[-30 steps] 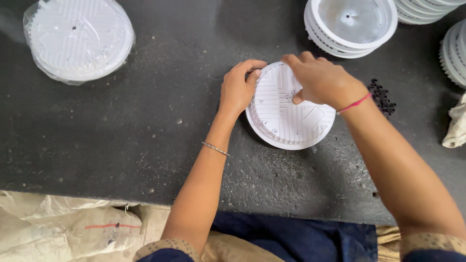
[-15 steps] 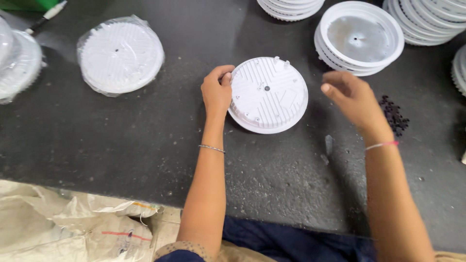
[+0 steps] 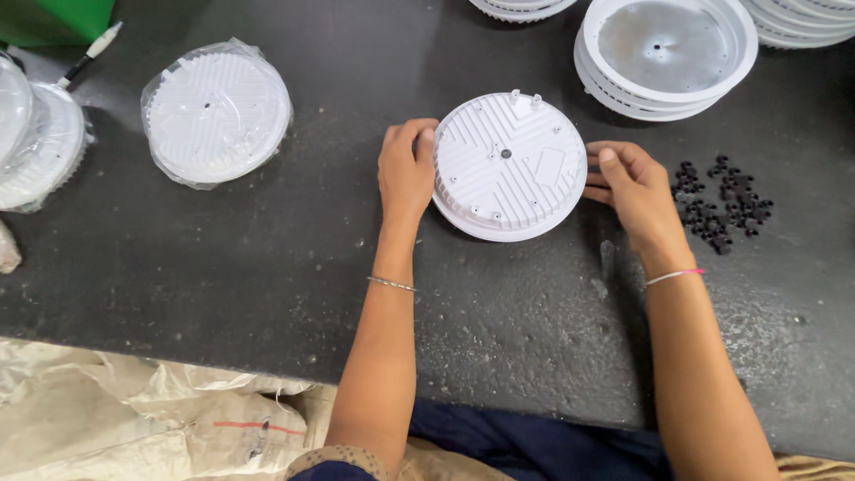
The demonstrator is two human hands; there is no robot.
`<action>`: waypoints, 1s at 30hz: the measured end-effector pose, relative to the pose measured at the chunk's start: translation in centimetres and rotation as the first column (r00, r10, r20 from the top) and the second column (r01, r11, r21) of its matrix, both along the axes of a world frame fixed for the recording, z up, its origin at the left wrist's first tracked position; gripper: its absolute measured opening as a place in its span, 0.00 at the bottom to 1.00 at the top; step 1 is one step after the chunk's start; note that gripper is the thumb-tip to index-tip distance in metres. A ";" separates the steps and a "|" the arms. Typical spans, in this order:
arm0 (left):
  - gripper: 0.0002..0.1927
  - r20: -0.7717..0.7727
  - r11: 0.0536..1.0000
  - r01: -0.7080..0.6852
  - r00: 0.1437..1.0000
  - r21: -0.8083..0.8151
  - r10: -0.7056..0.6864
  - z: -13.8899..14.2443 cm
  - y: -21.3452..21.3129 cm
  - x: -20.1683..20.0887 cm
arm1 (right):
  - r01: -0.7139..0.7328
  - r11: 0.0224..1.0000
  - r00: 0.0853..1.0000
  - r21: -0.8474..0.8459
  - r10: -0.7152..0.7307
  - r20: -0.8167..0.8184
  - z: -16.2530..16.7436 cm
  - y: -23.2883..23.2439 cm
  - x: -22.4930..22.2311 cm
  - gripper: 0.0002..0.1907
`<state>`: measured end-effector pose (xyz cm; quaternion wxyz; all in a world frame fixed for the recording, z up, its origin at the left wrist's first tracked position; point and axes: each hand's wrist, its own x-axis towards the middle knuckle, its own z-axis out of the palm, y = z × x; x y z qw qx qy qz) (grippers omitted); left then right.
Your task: The person unwraps plastic film from round white lamp housing covers, stacks the covers, and presses small black fasteners into the holes on the underside of each housing, working through the housings one at a time on the workbench.
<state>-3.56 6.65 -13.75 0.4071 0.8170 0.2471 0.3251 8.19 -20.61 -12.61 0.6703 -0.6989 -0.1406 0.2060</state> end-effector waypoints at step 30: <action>0.32 -0.210 0.994 0.049 0.977 0.095 -0.029 1.0 -3.1 0.1 | -0.145 0.950 0.978 -0.277 0.095 -0.187 3.8 -3.1 -0.2 0.26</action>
